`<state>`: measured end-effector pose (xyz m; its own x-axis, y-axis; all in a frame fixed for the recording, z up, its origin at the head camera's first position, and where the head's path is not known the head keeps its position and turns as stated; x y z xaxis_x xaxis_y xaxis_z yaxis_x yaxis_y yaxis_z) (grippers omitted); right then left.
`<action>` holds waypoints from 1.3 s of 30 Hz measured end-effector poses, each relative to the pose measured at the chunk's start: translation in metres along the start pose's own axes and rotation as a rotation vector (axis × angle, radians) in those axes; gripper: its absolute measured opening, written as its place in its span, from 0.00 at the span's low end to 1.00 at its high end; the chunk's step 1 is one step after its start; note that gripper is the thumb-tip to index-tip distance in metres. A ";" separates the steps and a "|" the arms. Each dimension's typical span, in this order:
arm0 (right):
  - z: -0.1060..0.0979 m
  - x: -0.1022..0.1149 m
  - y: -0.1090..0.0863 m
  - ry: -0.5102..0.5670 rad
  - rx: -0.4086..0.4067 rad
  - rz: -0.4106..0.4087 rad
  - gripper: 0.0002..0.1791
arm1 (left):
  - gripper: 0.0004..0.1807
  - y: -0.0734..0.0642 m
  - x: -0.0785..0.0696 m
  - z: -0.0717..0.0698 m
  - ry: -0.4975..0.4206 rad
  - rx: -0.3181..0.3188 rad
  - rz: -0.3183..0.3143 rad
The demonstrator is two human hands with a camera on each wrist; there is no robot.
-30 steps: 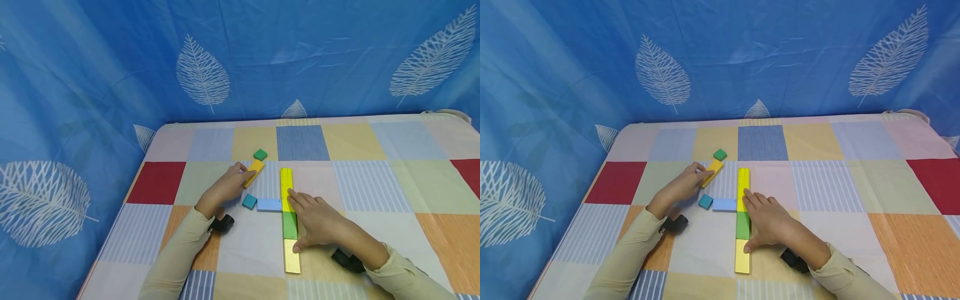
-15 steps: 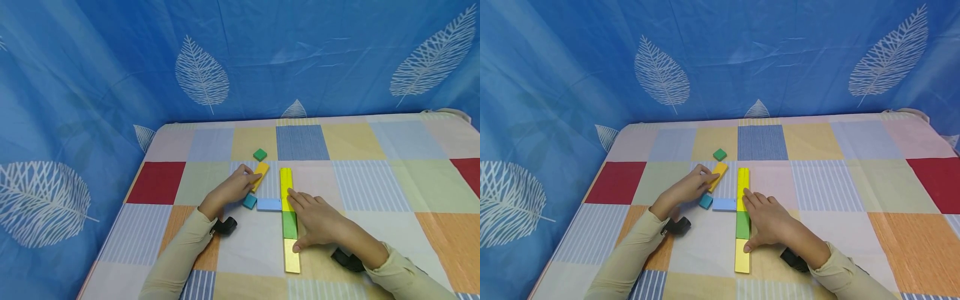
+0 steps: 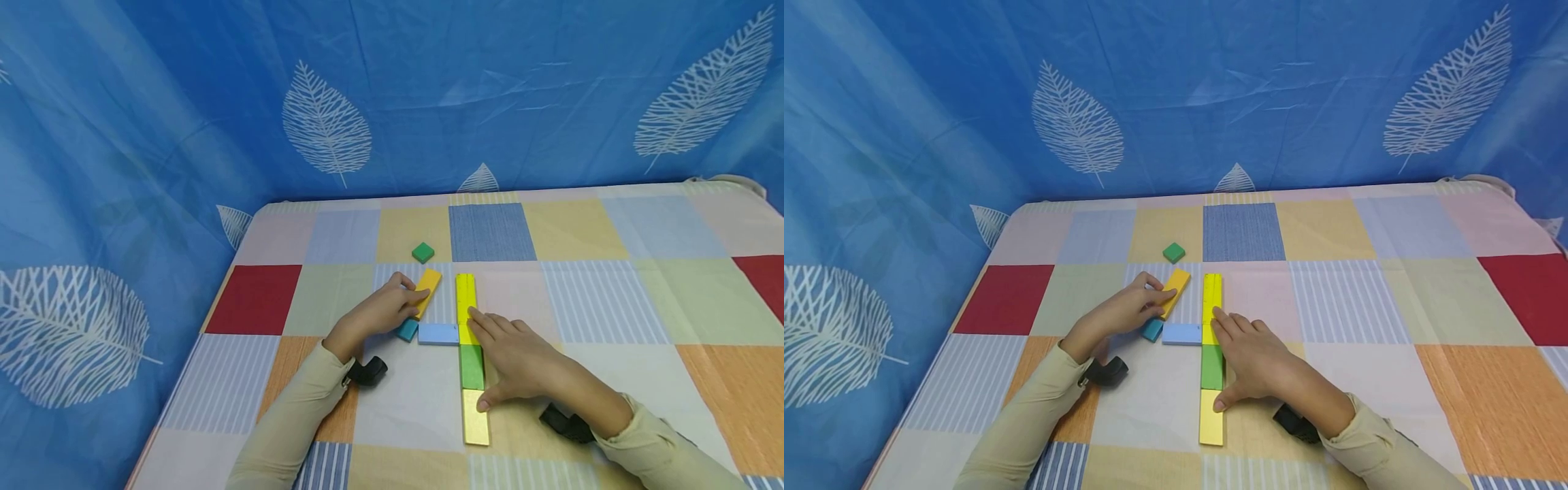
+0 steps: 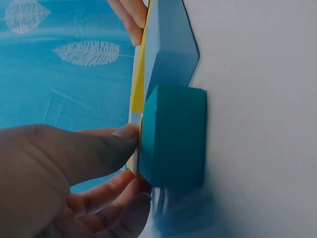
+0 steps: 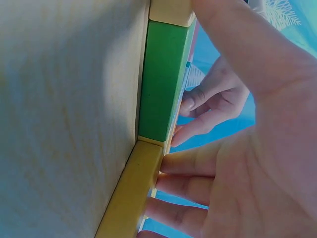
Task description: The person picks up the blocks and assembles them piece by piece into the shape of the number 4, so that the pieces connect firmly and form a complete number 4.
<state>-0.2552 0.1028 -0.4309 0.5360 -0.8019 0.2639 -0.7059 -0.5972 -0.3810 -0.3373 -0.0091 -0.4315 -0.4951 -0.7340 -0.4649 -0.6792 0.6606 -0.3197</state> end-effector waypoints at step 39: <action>0.000 0.001 0.000 -0.023 0.003 0.001 0.68 | 0.24 0.007 -0.006 -0.003 0.149 -0.067 -0.011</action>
<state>-0.2550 0.1024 -0.4304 0.5458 -0.8018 0.2434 -0.7052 -0.5964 -0.3834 -0.3415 -0.0007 -0.4285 -0.5592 -0.7596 -0.3320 -0.7173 0.6441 -0.2657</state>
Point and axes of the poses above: each hand's wrist, its own y-axis towards the middle knuckle, its own z-axis out of the palm, x = y × z, the point moved 10 cm from there along y, towards the middle knuckle, and after that the axes turned 10 degrees about x, right-handed, at the moved point
